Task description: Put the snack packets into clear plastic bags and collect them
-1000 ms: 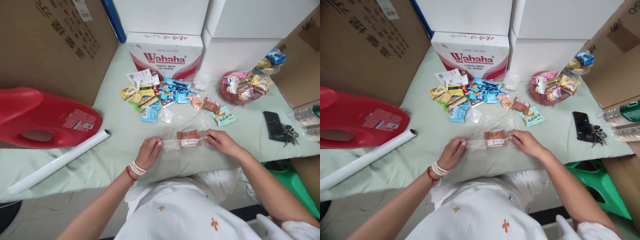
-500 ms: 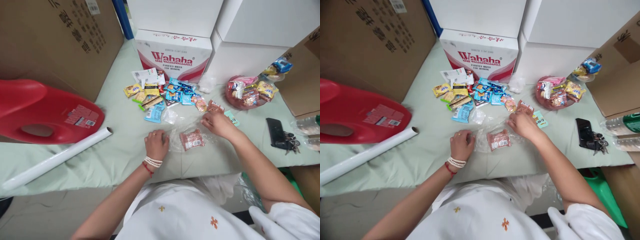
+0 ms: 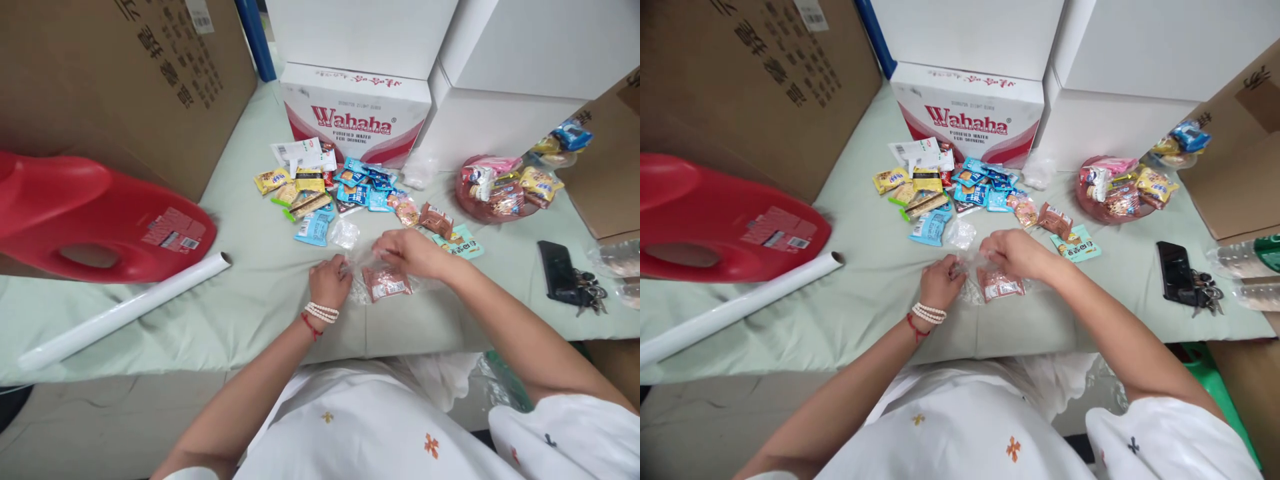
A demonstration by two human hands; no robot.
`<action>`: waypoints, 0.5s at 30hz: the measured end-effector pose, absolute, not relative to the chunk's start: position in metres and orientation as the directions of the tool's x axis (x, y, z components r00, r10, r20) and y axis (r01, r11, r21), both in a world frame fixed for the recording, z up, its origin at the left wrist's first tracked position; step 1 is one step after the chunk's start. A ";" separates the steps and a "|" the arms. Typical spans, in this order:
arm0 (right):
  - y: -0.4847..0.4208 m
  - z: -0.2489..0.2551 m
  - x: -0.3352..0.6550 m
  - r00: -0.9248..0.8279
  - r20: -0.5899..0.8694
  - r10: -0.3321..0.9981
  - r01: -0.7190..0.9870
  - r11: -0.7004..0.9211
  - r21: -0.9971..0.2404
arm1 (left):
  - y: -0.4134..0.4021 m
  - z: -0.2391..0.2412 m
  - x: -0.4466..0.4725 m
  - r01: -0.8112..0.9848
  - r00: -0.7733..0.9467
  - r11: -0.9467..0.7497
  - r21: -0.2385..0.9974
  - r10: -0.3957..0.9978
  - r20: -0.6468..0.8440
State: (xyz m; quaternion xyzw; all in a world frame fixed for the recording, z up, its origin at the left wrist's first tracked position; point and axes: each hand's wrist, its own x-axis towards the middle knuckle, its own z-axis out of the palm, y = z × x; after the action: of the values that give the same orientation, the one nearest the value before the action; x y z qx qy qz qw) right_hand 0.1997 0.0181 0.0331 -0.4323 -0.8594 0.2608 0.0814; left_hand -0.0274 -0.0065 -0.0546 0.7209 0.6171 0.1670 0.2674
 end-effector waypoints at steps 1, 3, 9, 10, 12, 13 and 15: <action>0.002 0.034 0.199 -0.639 -0.077 0.765 0.699 0.536 -0.473 | -0.006 -0.055 -0.028 0.792 0.182 -0.102 0.602 0.981 -0.074; -0.029 0.028 0.198 -0.670 -0.110 0.734 0.714 0.596 -0.369 | -0.006 -0.057 -0.032 0.755 0.180 -0.124 0.644 0.983 -0.022; -0.082 -0.018 0.202 -0.615 0.014 0.788 0.688 0.546 -0.478 | -0.015 -0.047 -0.076 0.372 0.453 -0.297 0.880 0.885 0.107; -0.086 -0.023 0.203 -0.594 0.044 0.804 0.671 0.524 -0.524 | -0.018 -0.043 -0.083 0.314 0.518 -0.302 0.900 0.849 0.104; -0.089 -0.026 0.204 -0.567 0.071 0.821 0.647 0.497 -0.579 | -0.025 -0.036 -0.089 0.309 0.542 -0.271 0.912 0.838 0.065; -0.090 -0.026 0.205 -0.561 0.074 0.824 0.645 0.492 -0.584 | -0.027 -0.034 -0.088 0.364 0.493 -0.238 0.900 0.869 0.031; -0.090 -0.025 0.204 -0.555 0.078 0.828 0.656 0.494 -0.571 | -0.032 -0.030 -0.081 0.524 0.311 -0.143 0.839 0.950 -0.032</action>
State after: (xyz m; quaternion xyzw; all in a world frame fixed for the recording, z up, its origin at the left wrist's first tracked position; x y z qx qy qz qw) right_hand 0.2039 -0.0901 -0.0255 -0.4382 -0.8465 0.2473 0.1739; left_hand -0.0809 -0.0316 -0.0302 0.7066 0.5215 0.2692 0.3954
